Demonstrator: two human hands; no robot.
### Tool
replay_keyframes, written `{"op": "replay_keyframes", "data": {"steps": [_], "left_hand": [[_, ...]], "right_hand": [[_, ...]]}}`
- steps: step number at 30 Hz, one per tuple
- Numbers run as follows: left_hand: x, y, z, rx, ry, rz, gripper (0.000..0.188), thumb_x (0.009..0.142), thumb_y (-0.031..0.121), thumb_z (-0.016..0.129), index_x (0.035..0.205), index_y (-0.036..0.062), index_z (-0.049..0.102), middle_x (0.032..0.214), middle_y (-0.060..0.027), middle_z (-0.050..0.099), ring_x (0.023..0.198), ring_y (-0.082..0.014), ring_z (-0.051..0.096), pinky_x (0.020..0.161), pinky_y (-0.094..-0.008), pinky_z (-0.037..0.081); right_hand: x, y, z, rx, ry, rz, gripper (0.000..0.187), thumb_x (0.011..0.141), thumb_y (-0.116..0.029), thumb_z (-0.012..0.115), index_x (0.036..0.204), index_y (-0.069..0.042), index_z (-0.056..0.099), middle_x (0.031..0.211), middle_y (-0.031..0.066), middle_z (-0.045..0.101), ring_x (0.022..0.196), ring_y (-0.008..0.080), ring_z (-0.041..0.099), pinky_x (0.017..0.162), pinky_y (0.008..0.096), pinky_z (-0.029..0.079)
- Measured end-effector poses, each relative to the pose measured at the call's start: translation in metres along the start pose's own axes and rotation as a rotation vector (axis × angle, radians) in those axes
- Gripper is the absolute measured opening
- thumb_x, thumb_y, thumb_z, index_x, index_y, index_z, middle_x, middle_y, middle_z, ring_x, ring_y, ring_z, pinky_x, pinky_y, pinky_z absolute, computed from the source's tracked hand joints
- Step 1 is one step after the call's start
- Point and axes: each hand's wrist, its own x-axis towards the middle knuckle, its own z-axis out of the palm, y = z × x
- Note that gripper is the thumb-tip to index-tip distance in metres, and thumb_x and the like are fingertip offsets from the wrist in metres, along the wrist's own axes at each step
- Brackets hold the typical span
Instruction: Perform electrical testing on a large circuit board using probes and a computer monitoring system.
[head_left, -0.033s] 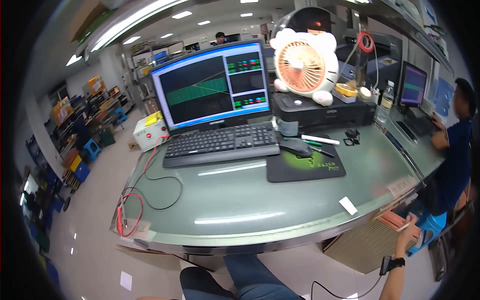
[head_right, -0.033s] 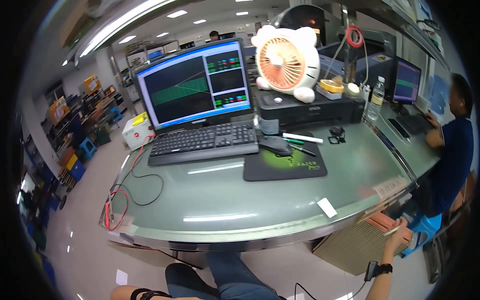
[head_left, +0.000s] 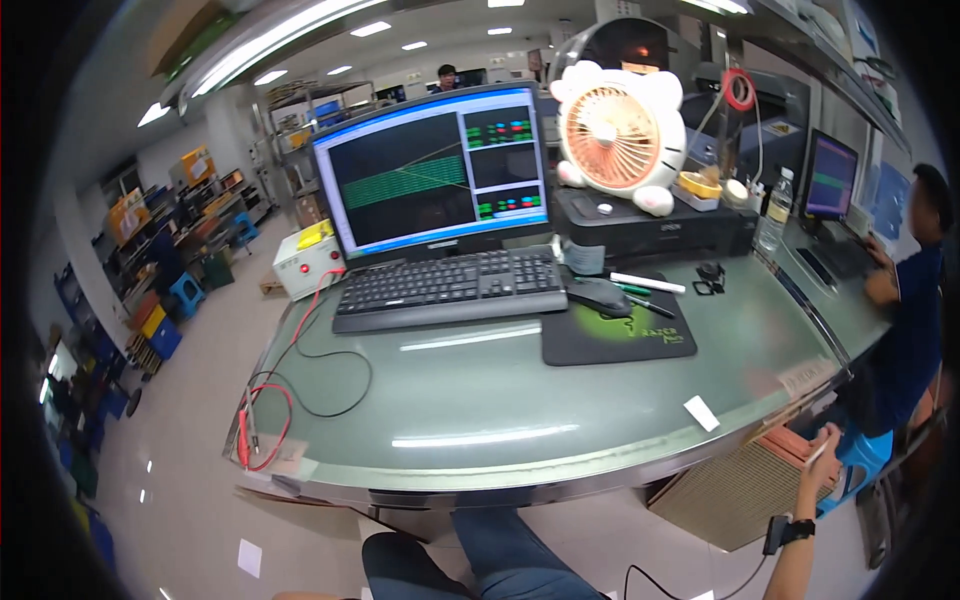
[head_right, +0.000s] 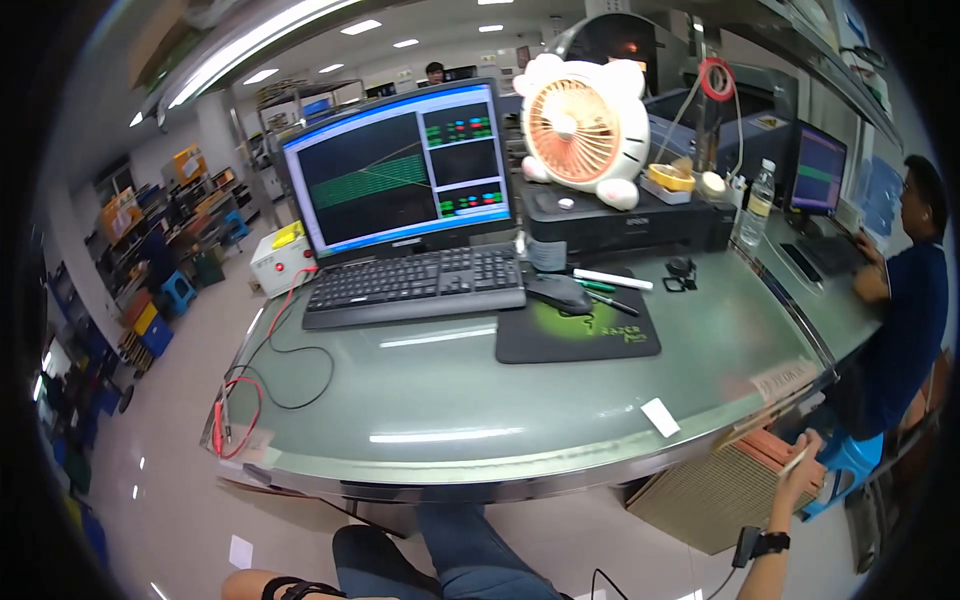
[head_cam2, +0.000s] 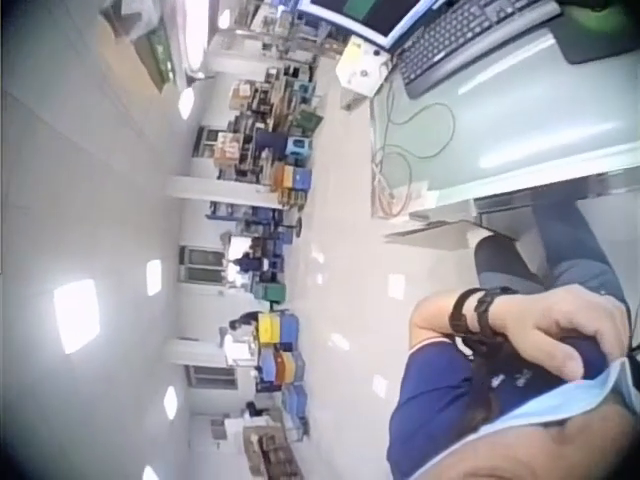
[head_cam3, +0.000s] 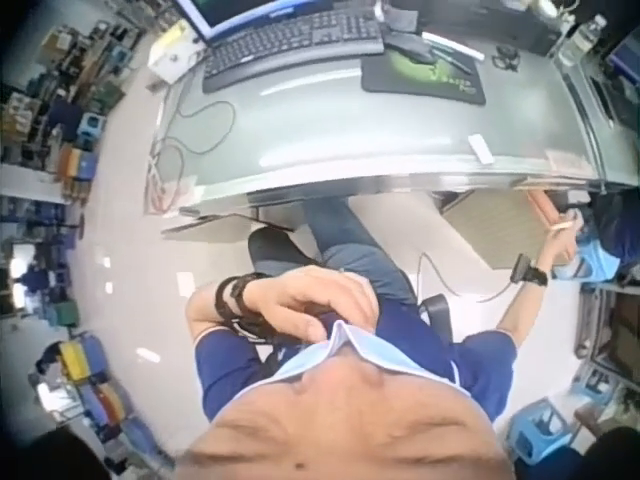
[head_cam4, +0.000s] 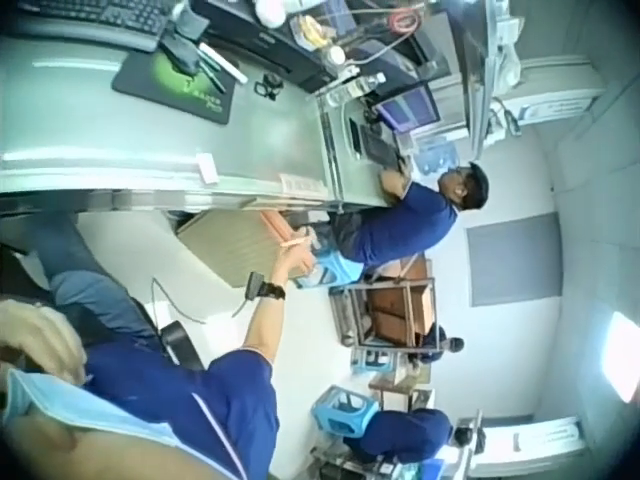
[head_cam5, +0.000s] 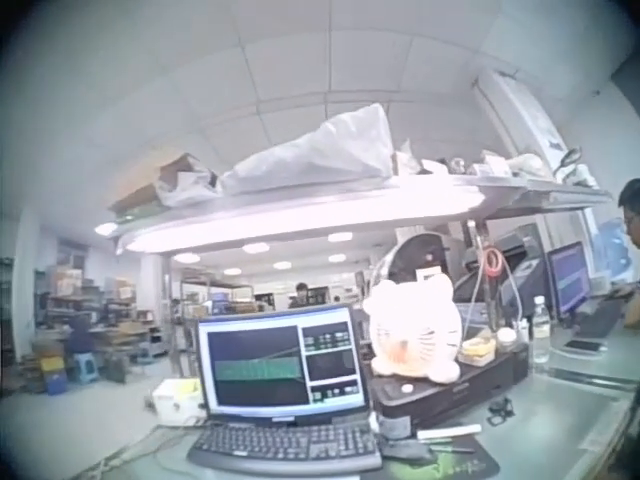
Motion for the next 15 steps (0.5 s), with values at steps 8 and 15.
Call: {"op": "replay_keyframes", "data": {"steps": [8,15], "left_hand": [[-0.048,0.021,0.008,-0.008,0.022,0.287,0.020,0.094,0.018,0.057,0.092,-0.0021,0.060,0.091,-0.0137,0.060,0.086,-0.0280,0.058,0.076,-0.0392,0.046],[-0.147,0.056,0.015,0.175,0.161,0.247,0.022,0.094,0.020,0.058,0.092,-0.0011,0.059,0.090,-0.0133,0.060,0.084,-0.0292,0.057,0.074,-0.0392,0.046]], "right_hand": [[-0.144,-0.392,0.069,-0.411,-0.340,-1.067,0.010,0.086,-0.013,0.059,0.094,-0.007,0.060,0.068,0.0071,0.057,0.061,0.0229,0.056,0.062,0.0358,0.042],[-0.280,-0.524,0.252,-0.741,-0.897,-1.497,0.027,0.085,-0.034,0.063,0.083,-0.008,0.065,0.070,0.0104,0.068,0.066,0.0282,0.068,0.057,0.0394,0.052]]}}
